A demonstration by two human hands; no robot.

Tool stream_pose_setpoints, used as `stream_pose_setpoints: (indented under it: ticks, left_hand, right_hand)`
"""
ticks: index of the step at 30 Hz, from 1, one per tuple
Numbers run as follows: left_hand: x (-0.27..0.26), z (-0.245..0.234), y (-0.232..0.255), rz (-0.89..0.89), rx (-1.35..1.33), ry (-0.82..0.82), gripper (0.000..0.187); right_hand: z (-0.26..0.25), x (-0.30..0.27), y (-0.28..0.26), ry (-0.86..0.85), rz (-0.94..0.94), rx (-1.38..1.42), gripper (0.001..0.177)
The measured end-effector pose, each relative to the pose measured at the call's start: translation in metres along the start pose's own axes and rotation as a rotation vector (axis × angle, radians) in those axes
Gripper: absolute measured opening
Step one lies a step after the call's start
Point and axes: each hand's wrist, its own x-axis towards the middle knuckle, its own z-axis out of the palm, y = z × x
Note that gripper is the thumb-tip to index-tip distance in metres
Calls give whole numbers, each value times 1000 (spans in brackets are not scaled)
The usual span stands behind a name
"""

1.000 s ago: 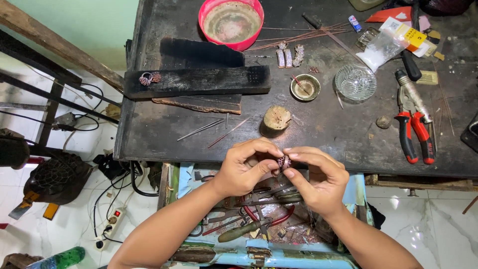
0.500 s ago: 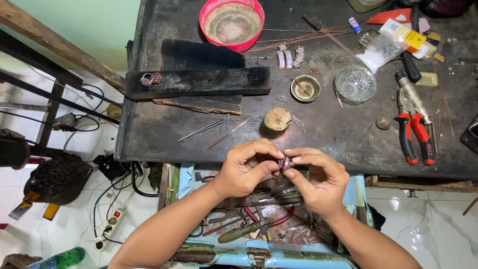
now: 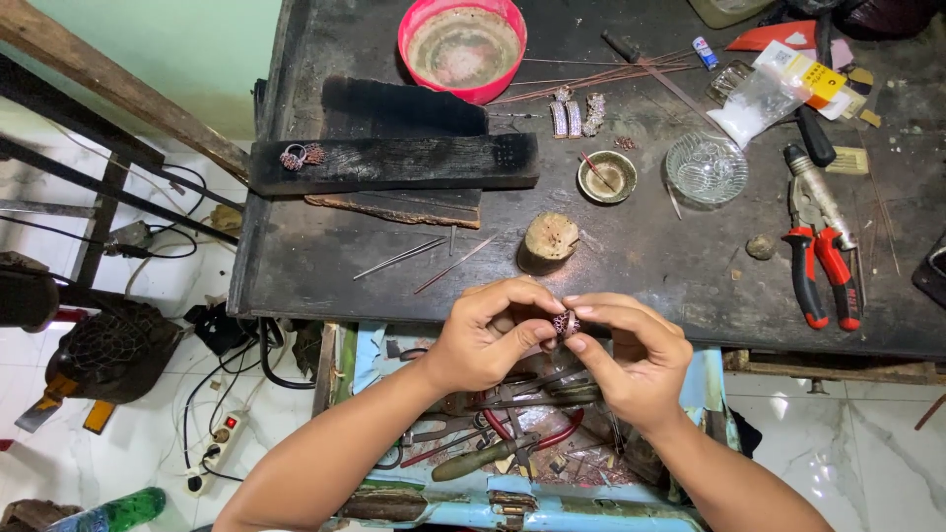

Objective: Assembling small metal jewelry components and soldering them together using a handheld blowtorch on a workbench.

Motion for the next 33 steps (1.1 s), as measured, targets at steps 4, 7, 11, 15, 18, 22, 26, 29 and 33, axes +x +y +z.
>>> stream_pose_setpoints:
  ticks: [4,7,11,15,18,22,26,29,33]
  left_hand:
    - [-15,-2,-12,-102,-29,49,20]
    - [-17,-2,-11,-130,-51,48,21]
    - [-17,-2,-10,-134,-52,46,20]
    - [-15,-1,-10,-131,-52,49,18]
    - [-14,-1,-8,-115,-49,40,16]
    - [-11,-2,-9,-93,-45,35,15]
    - [-9,-1,-8,-72,-50,24,12]
    - [-8,0,-6,-57,-53,17,10]
    - [-6,-2,-6,-39,-47,3,9]
  right_hand:
    - [0,0,0,-6,16,12,18]
    - [0,0,2,-8,-2,5,18]
    - [0,0,2,0,5,32,18]
    - [0,0,3,-7,5,35,18]
    - [0,1,3,-13,6,29,18]
    - [0,0,2,-12,4,41,17]
    - [0,1,1,-9,13,44,17]
    - [0,0,2,-11,15,45,18]
    - [0,1,3,-14,-1,44,17]
